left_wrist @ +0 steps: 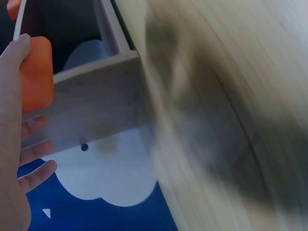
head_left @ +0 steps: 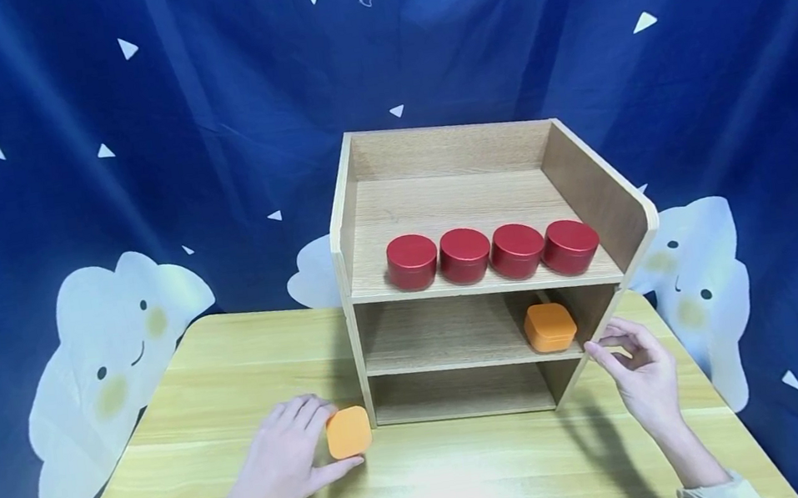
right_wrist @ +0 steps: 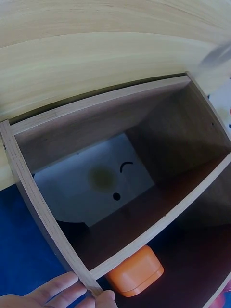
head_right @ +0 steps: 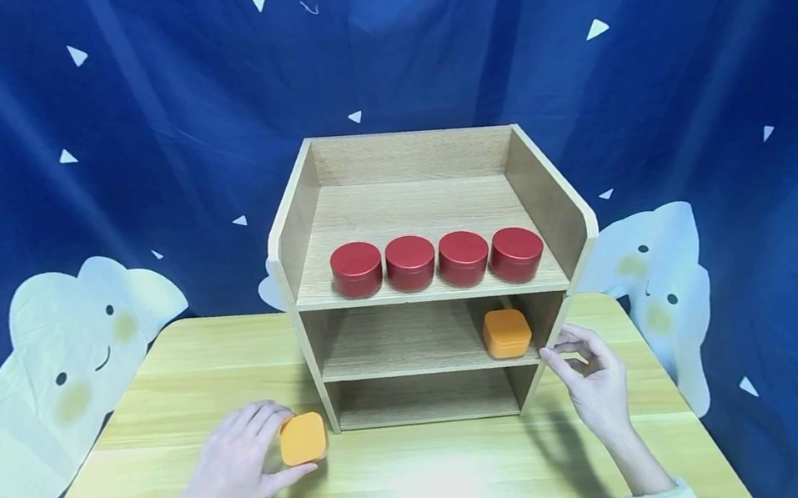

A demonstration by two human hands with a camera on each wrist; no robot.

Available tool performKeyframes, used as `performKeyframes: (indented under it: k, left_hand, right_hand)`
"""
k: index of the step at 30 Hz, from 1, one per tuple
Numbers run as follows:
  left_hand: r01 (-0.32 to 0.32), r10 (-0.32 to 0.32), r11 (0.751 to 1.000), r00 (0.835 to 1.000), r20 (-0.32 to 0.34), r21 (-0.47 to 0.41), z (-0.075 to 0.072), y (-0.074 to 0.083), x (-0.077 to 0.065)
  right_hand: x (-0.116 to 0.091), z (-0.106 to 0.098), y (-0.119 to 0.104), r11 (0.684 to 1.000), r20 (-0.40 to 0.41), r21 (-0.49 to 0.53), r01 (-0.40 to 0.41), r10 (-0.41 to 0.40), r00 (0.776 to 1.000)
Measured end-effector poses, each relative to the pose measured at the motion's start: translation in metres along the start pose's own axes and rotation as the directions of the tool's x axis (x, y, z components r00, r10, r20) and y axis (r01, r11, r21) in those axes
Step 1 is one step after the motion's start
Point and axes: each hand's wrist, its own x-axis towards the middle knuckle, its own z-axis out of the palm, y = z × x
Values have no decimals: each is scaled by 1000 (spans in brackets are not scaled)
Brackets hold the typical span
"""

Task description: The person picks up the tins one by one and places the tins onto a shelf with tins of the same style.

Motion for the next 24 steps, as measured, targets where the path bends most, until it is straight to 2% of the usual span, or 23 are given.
performKeyframes:
  k: [4, 10, 17, 24]
  left_hand:
    - [-26, 25, 999, 998, -54, -20, 0, 9, 5]
    - [-58, 53, 997, 995, -85, -60, 0, 25, 16]
    - [-115, 102, 991, 980, -172, -69, 4, 41, 31]
    - [-132, 114, 989, 971, -212, -69, 7, 61, 47]
  right_hand:
    - [0, 0, 0, 1000, -6, 4, -6, 6, 1000]
    - [0, 1, 0, 1000, -8, 7, -1, 1, 1000]
    - [-1, 1, 0, 1000, -6, 13, 3, -3, 1000]
    - [0, 1, 0, 1000, -5, 11, 11, -11, 1000]
